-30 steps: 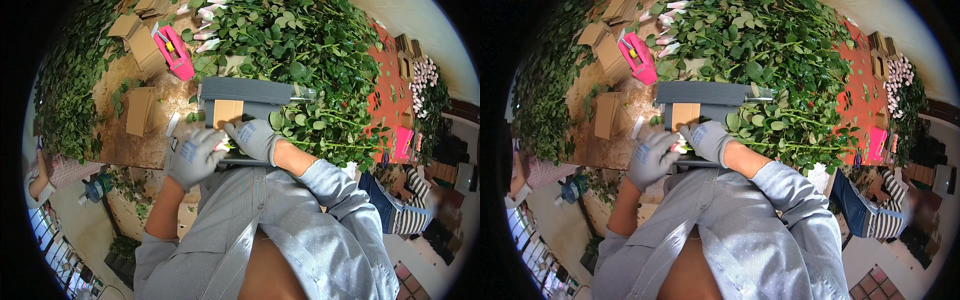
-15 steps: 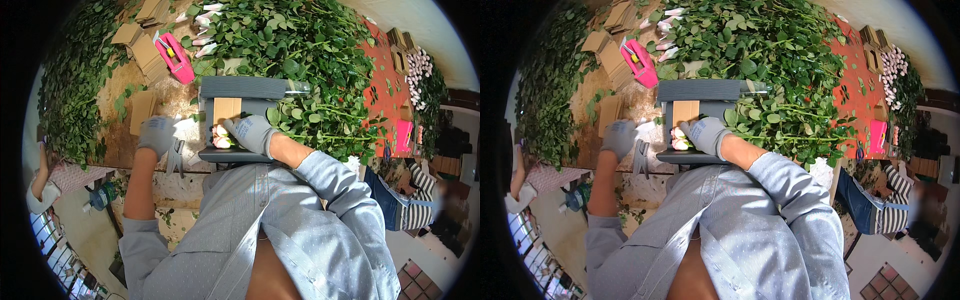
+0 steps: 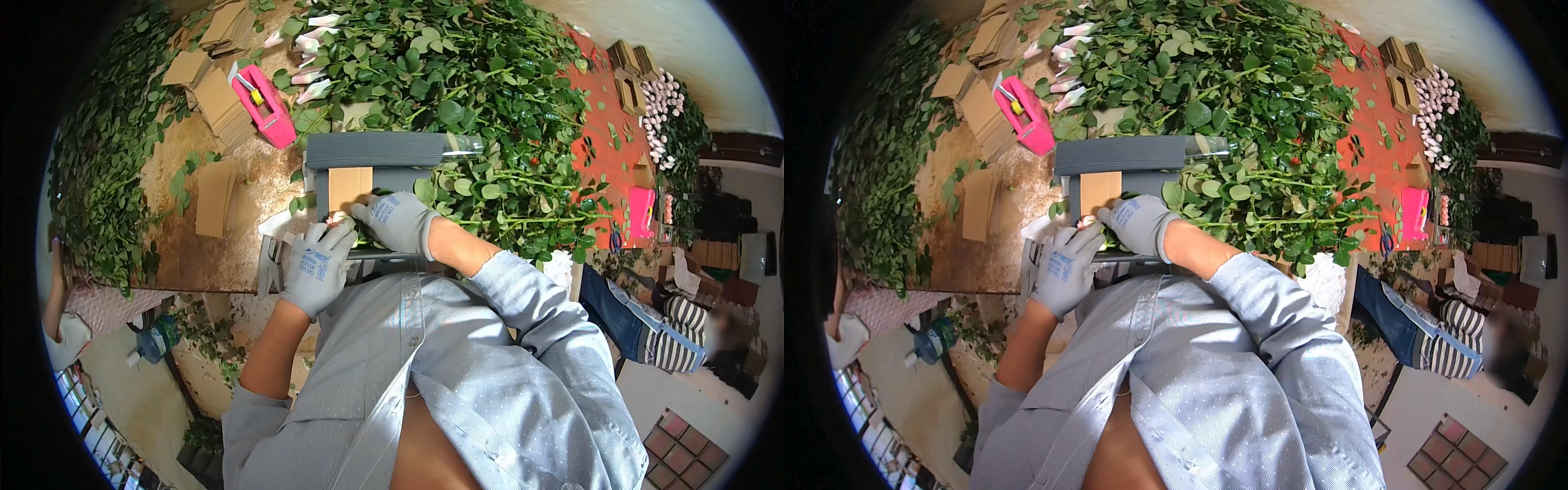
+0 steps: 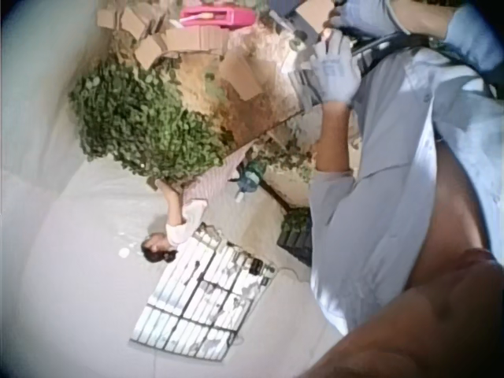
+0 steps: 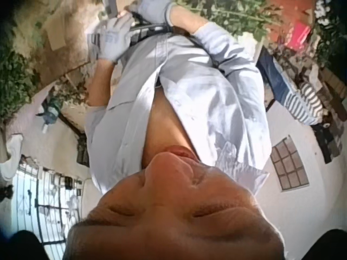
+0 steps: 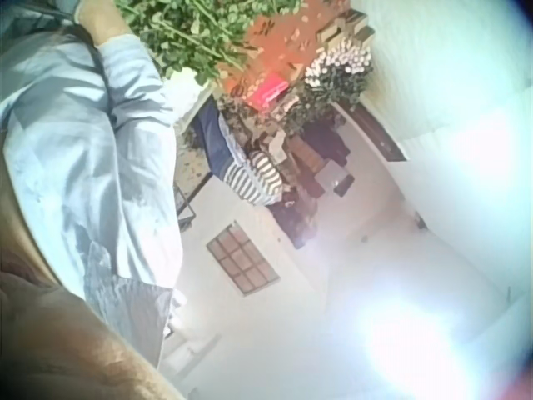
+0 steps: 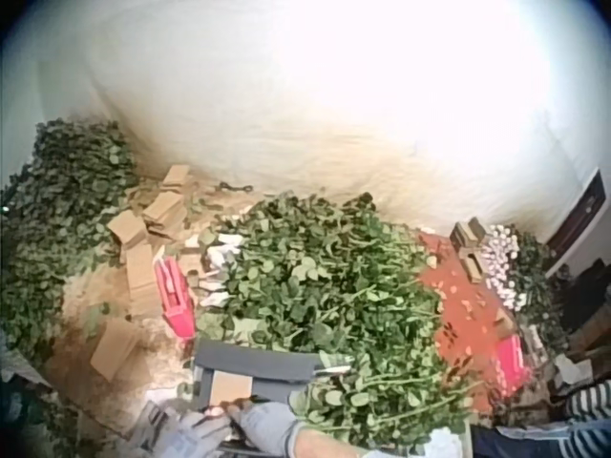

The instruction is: The person arranges white tulips and green foliage into a gray rectangular container. They place the stems into the container, adjust the arrangement, and use a stapler to secure the stems. The person also handles cardboard pieces and a pink tool during the process.

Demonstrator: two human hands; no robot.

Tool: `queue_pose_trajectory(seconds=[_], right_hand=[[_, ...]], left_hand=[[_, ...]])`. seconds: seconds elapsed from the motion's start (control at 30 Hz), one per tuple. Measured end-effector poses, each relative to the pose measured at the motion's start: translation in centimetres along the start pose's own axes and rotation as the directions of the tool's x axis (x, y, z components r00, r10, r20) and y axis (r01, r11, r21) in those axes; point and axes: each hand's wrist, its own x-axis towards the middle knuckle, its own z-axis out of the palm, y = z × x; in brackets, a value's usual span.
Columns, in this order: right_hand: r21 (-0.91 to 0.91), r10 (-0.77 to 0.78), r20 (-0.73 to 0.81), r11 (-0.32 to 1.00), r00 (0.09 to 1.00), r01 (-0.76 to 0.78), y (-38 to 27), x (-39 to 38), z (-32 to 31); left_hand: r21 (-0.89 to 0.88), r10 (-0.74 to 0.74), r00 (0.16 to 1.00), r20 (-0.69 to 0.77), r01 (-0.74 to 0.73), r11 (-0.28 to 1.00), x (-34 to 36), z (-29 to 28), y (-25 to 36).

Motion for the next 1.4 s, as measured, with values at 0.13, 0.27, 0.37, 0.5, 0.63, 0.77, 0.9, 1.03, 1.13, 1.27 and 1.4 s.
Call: queue_pose_trajectory(seconds=[0.13,0.27,0.37,0.5,0.63,0.77,0.9,1.03,1.13,1.27,1.4], right_hand=[[0.06,0.008,-0.292,0.998,0.957,0.01,1.2,0.7,-6.7],[0.052,0.165,-0.574,0.985,0.802,-0.166,8.0,2.5,-11.6],[-0.167,0.236,-0.443,0.926,0.865,-0.338,14.6,3.9,-10.9],[-0.515,0.346,-0.045,0.796,0.937,-0.319,17.0,4.2,-7.9],[-0.677,0.333,0.095,0.713,0.938,-0.185,15.6,3.4,-7.7],[-0.755,0.354,0.059,0.628,0.934,-0.19,12.2,1.6,-11.9],[-0.762,0.259,-0.216,0.558,0.941,-0.329,10.7,-1.1,-16.1],[-0.494,0.267,-0.249,0.792,0.931,-0.359,9.9,-2.9,-16.0],[-0.375,0.306,0.051,0.888,0.951,-0.266,12.4,-2.0,-11.0],[-0.13,0.421,0.171,0.906,0.891,-0.403,15.2,-1.4,-6.5],[-0.378,0.457,0.171,0.848,0.873,-0.371,15.4,0.5,-7.8]], left_hand=[[-0.002,-0.006,1.0,-0.023,0.006,1.0,0.0,0.1,-0.1],[0.016,-0.014,0.999,-0.036,0.015,1.0,-0.1,0.2,0.0],[0.012,-0.001,0.999,-0.033,0.002,1.0,0.4,-0.3,0.3],[-0.003,-0.014,0.998,-0.059,0.014,1.0,0.2,-0.4,0.5],[-0.056,-0.052,0.995,-0.085,0.047,0.997,-0.1,0.2,0.6],[-0.03,-0.079,0.993,-0.084,0.077,0.997,-0.5,0.2,0.9],[-0.001,-0.052,0.994,-0.094,0.052,0.999,-0.5,0.6,0.6],[-0.028,-0.066,0.993,-0.099,0.064,0.998,-0.6,0.5,0.7],[-0.043,-0.057,0.992,-0.112,0.052,0.998,-0.3,0.8,0.4],[-0.031,-0.056,0.995,-0.082,0.054,0.998,-0.2,0.4,0.4],[-0.011,-0.064,0.992,-0.11,0.063,0.998,-0.3,0.2,0.8]])
